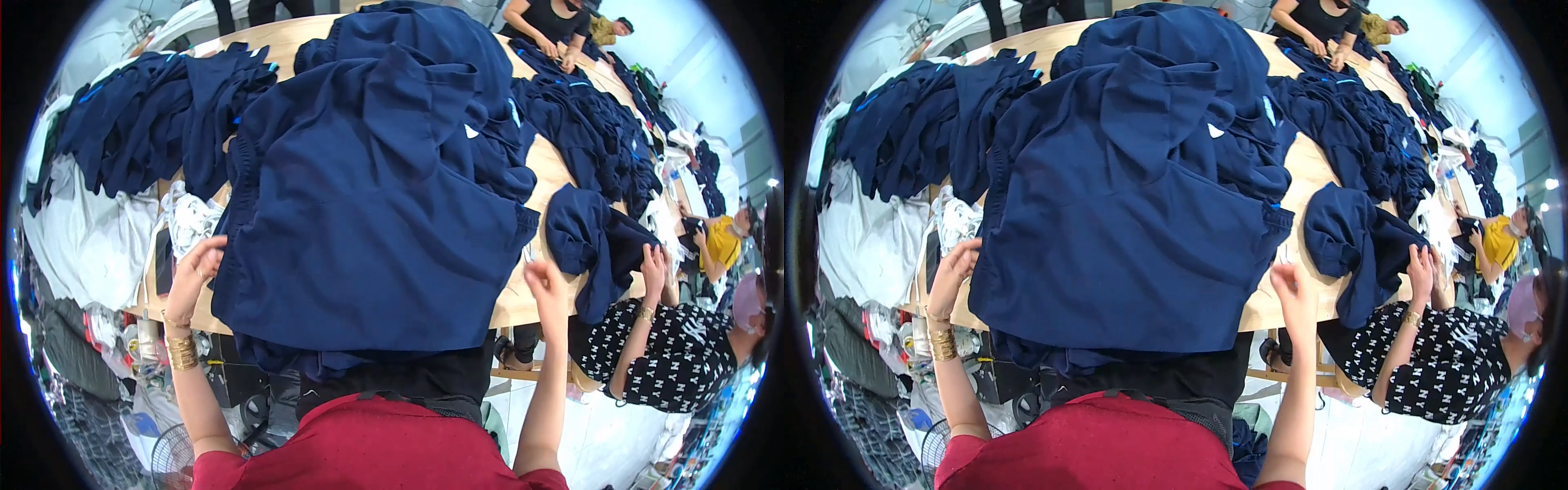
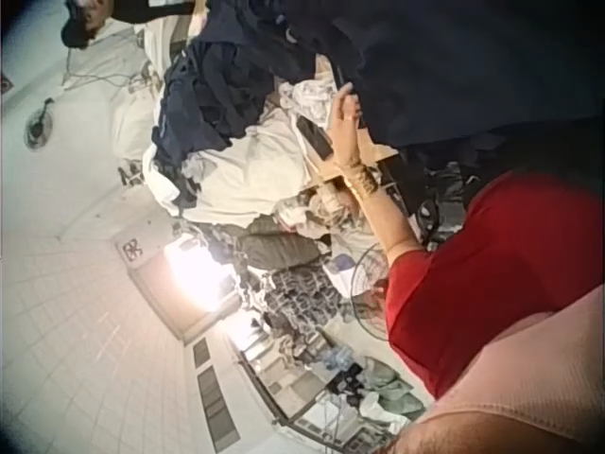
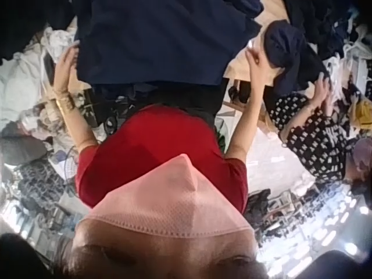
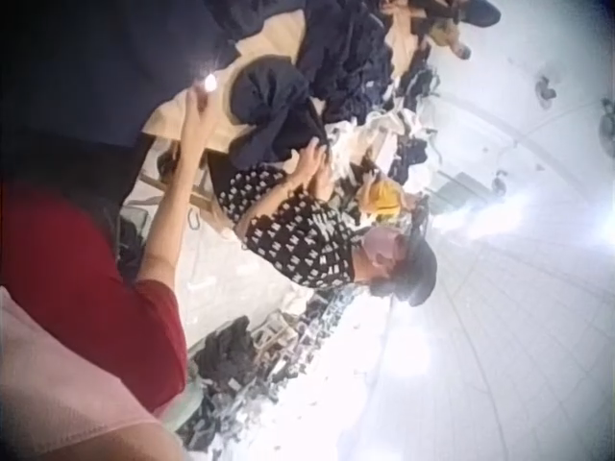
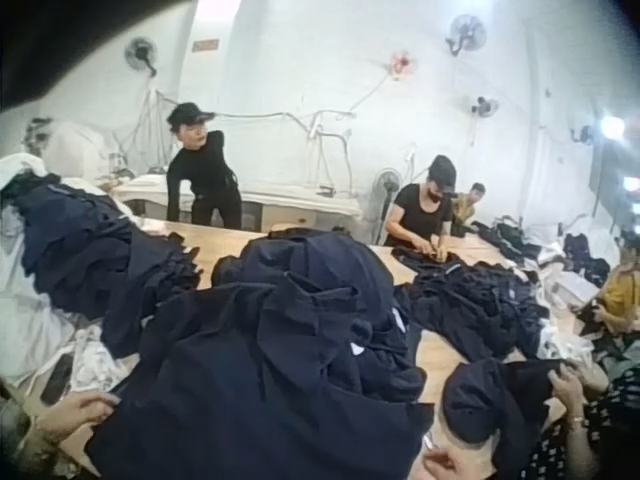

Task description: Trimming excess threads and inspecting navy blue athletic pants in a garment factory.

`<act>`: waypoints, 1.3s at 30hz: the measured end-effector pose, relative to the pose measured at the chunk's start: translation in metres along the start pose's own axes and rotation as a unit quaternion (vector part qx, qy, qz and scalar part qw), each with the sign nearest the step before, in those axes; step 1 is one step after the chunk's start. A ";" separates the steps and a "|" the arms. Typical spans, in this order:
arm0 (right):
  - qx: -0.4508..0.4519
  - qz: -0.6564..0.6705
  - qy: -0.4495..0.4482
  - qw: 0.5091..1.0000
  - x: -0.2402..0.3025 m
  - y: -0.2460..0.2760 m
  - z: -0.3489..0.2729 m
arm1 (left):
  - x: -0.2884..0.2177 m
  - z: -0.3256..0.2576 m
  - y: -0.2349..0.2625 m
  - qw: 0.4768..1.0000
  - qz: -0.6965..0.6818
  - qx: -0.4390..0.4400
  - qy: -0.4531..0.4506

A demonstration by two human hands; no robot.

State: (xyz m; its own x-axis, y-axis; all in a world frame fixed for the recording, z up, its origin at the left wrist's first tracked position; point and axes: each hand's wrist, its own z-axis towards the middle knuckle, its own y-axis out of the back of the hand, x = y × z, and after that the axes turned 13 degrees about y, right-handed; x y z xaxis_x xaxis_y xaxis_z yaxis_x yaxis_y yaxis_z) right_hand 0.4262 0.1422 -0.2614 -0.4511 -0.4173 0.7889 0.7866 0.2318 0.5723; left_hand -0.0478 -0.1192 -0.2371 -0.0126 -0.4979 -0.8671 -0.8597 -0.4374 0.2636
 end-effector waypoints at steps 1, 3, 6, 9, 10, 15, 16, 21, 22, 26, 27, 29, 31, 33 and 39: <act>-0.042 0.050 0.024 0.998 0.004 -0.006 0.017 | -0.009 0.004 -0.008 0.998 -0.063 -0.011 0.014; -0.094 0.052 0.069 0.992 0.010 -0.021 0.045 | -0.003 0.029 -0.008 0.995 -0.098 -0.021 0.017; -0.103 -0.030 0.101 0.989 0.026 -0.036 0.071 | -0.007 0.045 -0.017 0.989 -0.140 -0.043 0.019; -0.134 -0.016 0.088 0.987 0.023 -0.043 0.077 | -0.017 0.037 -0.025 0.988 -0.147 -0.038 -0.007; -0.155 0.013 0.057 0.986 0.024 -0.045 0.077 | -0.019 0.032 -0.025 0.989 -0.146 -0.022 -0.027; -0.161 0.086 0.058 0.982 0.011 -0.038 0.078 | -0.013 0.028 -0.016 0.979 -0.201 -0.002 -0.019; -0.177 -0.022 0.102 0.979 0.008 -0.039 0.076 | -0.018 0.019 -0.020 0.969 -0.240 -0.060 -0.003; -0.082 0.157 0.106 0.978 0.080 -0.067 0.045 | -0.063 -0.030 -0.090 0.955 -0.271 -0.110 -0.047; 0.007 0.214 0.114 0.970 0.116 -0.079 0.035 | -0.055 -0.030 -0.102 0.982 -0.137 -0.081 -0.099; 0.171 0.259 0.135 0.941 0.165 -0.110 0.018 | -0.072 -0.047 -0.187 0.942 0.166 0.075 -0.282; 0.135 0.263 0.152 0.943 0.160 -0.114 0.017 | -0.071 -0.049 -0.192 0.933 0.162 0.078 -0.312; 0.088 0.230 0.163 0.955 0.147 -0.105 0.016 | -0.081 -0.049 -0.176 0.930 0.180 0.130 -0.293; 0.114 0.240 0.174 0.948 0.144 -0.087 0.012 | -0.095 -0.049 -0.161 0.938 0.107 0.038 -0.329; 0.177 0.200 0.239 0.934 0.163 -0.067 0.004 | -0.122 -0.046 -0.164 0.850 0.231 -0.156 -0.447; 0.182 0.317 0.290 0.884 0.209 0.015 -0.019 | -0.163 -0.023 -0.152 0.786 0.358 0.012 -0.504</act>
State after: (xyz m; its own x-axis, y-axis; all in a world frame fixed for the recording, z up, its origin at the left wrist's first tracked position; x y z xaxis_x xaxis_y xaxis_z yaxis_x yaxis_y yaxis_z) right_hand 0.3514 0.0416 -0.0921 0.4080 -0.4581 0.7898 0.5689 0.8041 0.1725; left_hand 0.0964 0.0110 -0.1255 -0.8856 0.2405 -0.3973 -0.4566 -0.2947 0.8395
